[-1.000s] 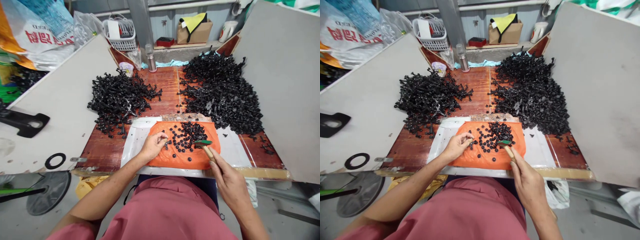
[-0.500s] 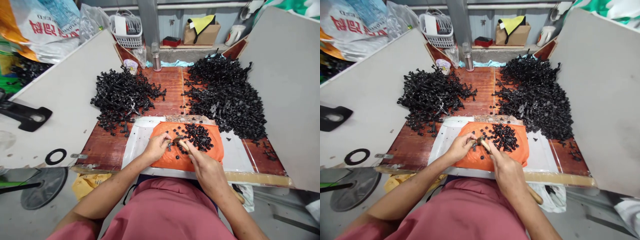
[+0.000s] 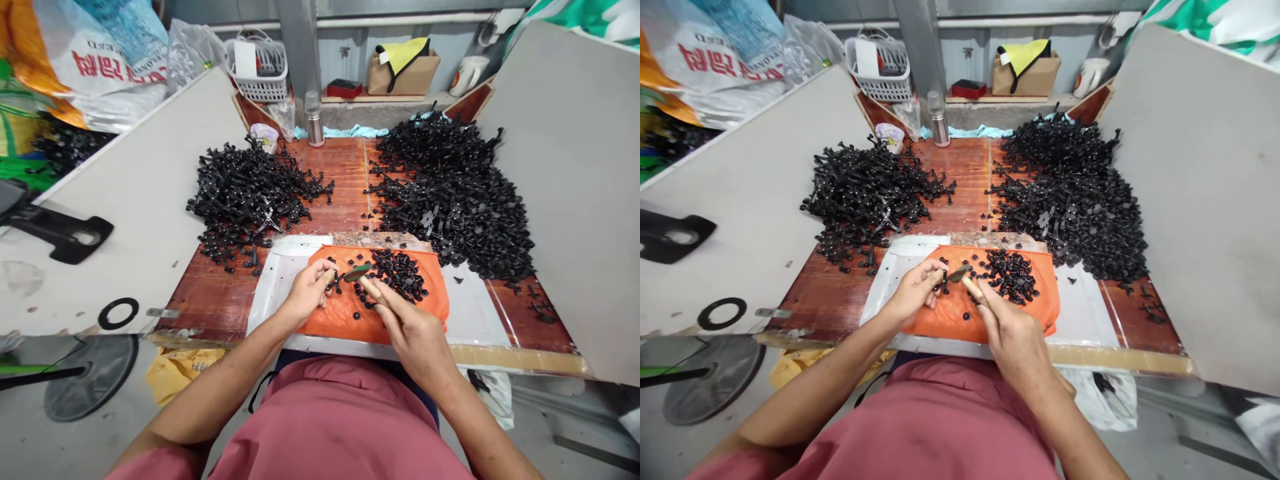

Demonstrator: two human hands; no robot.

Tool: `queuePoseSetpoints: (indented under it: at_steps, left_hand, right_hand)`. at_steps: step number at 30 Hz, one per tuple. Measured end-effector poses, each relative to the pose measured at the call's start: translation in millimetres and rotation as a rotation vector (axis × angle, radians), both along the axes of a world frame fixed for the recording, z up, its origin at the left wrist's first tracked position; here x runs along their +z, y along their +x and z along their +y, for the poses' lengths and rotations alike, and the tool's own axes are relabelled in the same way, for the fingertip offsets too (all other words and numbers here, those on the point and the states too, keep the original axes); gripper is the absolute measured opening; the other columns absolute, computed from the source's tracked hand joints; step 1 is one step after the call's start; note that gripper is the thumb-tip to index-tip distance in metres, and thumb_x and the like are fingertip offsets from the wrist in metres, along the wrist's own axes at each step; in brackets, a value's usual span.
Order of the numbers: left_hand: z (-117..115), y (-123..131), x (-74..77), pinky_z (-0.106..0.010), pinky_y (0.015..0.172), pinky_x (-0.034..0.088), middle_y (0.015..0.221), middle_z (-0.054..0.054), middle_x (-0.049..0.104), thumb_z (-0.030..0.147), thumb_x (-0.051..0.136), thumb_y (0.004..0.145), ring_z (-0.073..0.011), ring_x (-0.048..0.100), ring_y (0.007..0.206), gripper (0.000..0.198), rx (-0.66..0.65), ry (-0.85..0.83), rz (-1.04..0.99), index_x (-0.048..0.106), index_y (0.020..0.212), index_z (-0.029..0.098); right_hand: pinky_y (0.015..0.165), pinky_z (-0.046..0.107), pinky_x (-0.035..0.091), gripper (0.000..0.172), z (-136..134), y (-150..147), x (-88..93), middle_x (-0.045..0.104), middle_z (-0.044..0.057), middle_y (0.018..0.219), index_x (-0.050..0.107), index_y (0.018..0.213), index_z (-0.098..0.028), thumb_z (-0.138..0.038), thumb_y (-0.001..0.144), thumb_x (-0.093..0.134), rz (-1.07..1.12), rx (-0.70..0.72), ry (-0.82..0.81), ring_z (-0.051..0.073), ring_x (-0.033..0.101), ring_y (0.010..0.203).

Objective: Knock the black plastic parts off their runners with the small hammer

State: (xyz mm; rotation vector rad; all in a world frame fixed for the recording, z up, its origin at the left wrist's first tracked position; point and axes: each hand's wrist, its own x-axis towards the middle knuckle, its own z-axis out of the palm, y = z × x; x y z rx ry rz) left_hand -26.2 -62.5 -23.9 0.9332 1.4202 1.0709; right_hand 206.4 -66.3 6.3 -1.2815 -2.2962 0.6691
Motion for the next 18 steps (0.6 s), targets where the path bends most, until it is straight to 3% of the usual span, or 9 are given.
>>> queuePoseSetpoints:
  at_steps: [2,4,7,10,12,14,16,18]
  left_hand:
    - [-7,5,7.9,-0.019,0.045,0.036,0.062,0.008,0.054,0.052,0.063,0.088,-0.0063,0.044,0.041,0.039,0.026,0.009,-0.127,0.056,0.107,0.018]
    - [-14,14,14.0,-0.018,0.050,0.040,0.065,0.006,0.058,0.053,0.070,0.084,-0.0055,0.048,0.045,0.043,0.028,0.041,-0.203,0.056,0.105,0.017]
    - [-25,30,17.2,-0.018,0.054,0.043,0.067,0.005,0.060,0.053,0.074,0.082,-0.0065,0.051,0.052,0.047,0.023,0.061,-0.271,0.056,0.104,0.016]
    - [-35,33,18.6,-0.023,0.062,0.050,0.072,0.002,0.064,0.055,0.070,0.085,-0.0112,0.060,0.061,0.052,-0.060,0.023,-0.271,0.055,0.118,0.018]
    - [-43,23,23.3,-0.027,0.066,0.054,0.075,0.000,0.066,0.051,0.065,0.089,-0.0147,0.065,0.067,0.046,-0.154,-0.018,-0.126,0.058,0.121,0.019]
    - [-50,10,31.7,-0.029,0.070,0.055,0.077,-0.002,0.068,0.042,0.060,0.092,-0.0168,0.067,0.071,0.031,-0.163,0.026,0.200,0.065,0.115,0.021]
    - [-57,2,40.9,-0.033,0.082,0.055,0.088,-0.005,0.073,0.034,0.059,0.093,-0.0200,0.069,0.082,0.023,-0.081,0.185,0.577,0.070,0.110,0.022]
    - [-62,1,46.8,-0.040,0.099,0.050,0.107,-0.009,0.074,0.031,0.061,0.093,-0.0253,0.068,0.101,0.024,-0.097,0.366,0.787,0.071,0.114,0.023]
  right_hand:
    - [0.085,0.029,0.054,0.040,-1,-4,3.6,0.075,0.006,0.119,0.059,0.141,-0.026,-0.036,0.104,0.047,0.166,-0.011,-0.061,0.020,0.072,0.098]
    - [0.077,0.025,0.052,0.029,-2,-12,5.0,0.075,0.003,0.103,0.066,0.123,-0.023,-0.037,0.100,0.055,0.232,-0.006,-0.126,0.018,0.070,0.087]
    - [0.071,0.023,0.049,0.018,-3,-26,3.4,0.072,-0.001,0.088,0.066,0.109,-0.022,-0.033,0.095,0.061,0.295,0.008,-0.186,0.015,0.064,0.074]
    - [0.064,0.023,0.045,0.010,-3,-30,1.5,0.066,-0.003,0.074,0.065,0.091,-0.022,-0.031,0.092,0.060,0.333,-0.059,-0.185,0.013,0.058,0.063]
    - [0.059,0.023,0.042,0.013,-2,-26,1.4,0.061,-0.004,0.067,0.063,0.082,-0.022,-0.031,0.090,0.060,0.330,-0.122,-0.186,0.012,0.052,0.059]
    - [0.057,0.023,0.040,0.013,-1,-22,1.6,0.060,-0.004,0.066,0.064,0.081,-0.021,-0.032,0.087,0.060,0.340,-0.160,-0.232,0.012,0.050,0.058]
    - [0.060,0.023,0.041,0.013,-1,-20,1.1,0.061,-0.003,0.069,0.066,0.084,-0.020,-0.032,0.086,0.061,0.382,-0.155,-0.325,0.012,0.051,0.061]
    - [0.062,0.023,0.043,0.013,-4,-22,0.1,0.060,-0.003,0.070,0.065,0.082,-0.020,-0.031,0.085,0.062,0.439,-0.110,-0.424,0.012,0.052,0.064]
